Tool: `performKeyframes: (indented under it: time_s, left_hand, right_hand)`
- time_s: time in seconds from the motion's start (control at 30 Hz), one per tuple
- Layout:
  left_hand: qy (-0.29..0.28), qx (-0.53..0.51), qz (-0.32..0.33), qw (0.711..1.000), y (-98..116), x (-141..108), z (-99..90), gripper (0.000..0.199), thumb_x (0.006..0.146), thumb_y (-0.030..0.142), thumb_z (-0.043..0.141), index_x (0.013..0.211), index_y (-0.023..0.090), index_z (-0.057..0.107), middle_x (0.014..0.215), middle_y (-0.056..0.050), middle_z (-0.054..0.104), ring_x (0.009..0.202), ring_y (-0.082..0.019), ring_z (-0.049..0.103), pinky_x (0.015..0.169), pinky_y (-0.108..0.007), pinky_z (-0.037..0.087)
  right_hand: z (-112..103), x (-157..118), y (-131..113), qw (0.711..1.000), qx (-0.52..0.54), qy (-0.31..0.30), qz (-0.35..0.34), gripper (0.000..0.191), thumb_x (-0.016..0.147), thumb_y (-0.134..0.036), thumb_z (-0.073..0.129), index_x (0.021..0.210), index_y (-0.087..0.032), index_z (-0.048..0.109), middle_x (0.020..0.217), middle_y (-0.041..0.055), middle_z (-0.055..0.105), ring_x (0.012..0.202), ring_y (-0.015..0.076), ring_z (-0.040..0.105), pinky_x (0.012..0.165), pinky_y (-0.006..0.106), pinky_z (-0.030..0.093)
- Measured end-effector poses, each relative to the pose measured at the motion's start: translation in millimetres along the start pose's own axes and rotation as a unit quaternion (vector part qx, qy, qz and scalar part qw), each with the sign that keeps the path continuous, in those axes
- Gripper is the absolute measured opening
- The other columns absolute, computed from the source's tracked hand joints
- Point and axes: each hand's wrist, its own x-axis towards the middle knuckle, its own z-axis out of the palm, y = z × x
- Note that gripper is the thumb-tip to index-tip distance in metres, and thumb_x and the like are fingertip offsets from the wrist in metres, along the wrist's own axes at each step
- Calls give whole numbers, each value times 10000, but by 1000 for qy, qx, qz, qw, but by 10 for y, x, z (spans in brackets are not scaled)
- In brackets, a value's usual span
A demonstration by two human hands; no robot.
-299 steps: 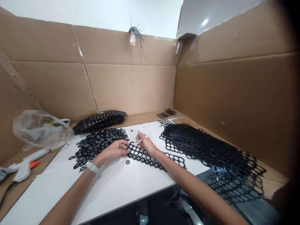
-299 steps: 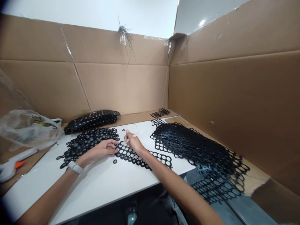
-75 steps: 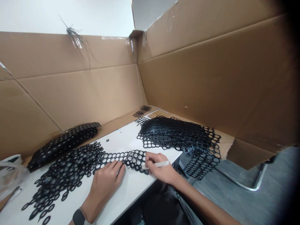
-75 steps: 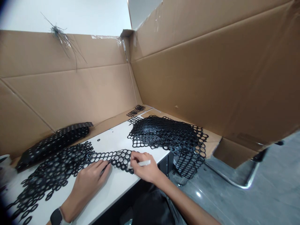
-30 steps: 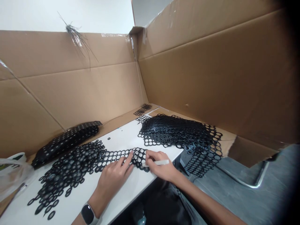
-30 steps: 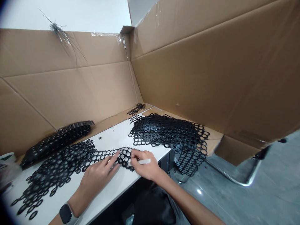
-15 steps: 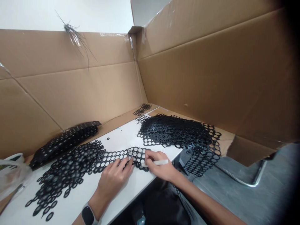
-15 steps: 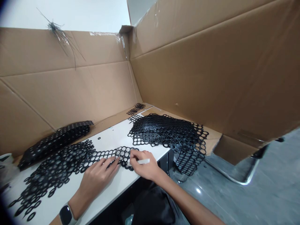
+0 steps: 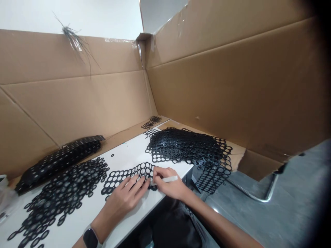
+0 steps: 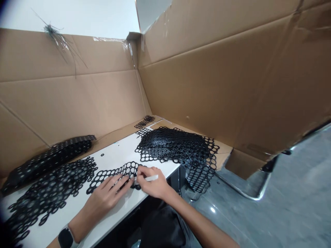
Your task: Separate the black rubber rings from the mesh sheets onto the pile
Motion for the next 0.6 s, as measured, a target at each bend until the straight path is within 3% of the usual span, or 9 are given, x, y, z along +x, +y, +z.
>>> performKeyframes:
  time_s: [0.2,0.6]
  left_hand:
    - [32,-17,10,999,-2,53,48,354,1050,14,468,1144,158,778,1140,-98,814,1024,-279,722,918,-442,530]
    - [6,-48,-83,995,23,7,92,76,1014,100,681,1004,154,735,933,-66,791,930,-306,693,854,-461,487]
  right_hand:
    - [-15,0,25,999,38,8,3,187,884,-133,532,764,-234,634,635,-45,651,636,156,609,635,242,395]
    - [-25,15,137,985,171,-17,5,194,890,-126,495,823,-215,654,593,-53,634,532,135,616,565,219,443]
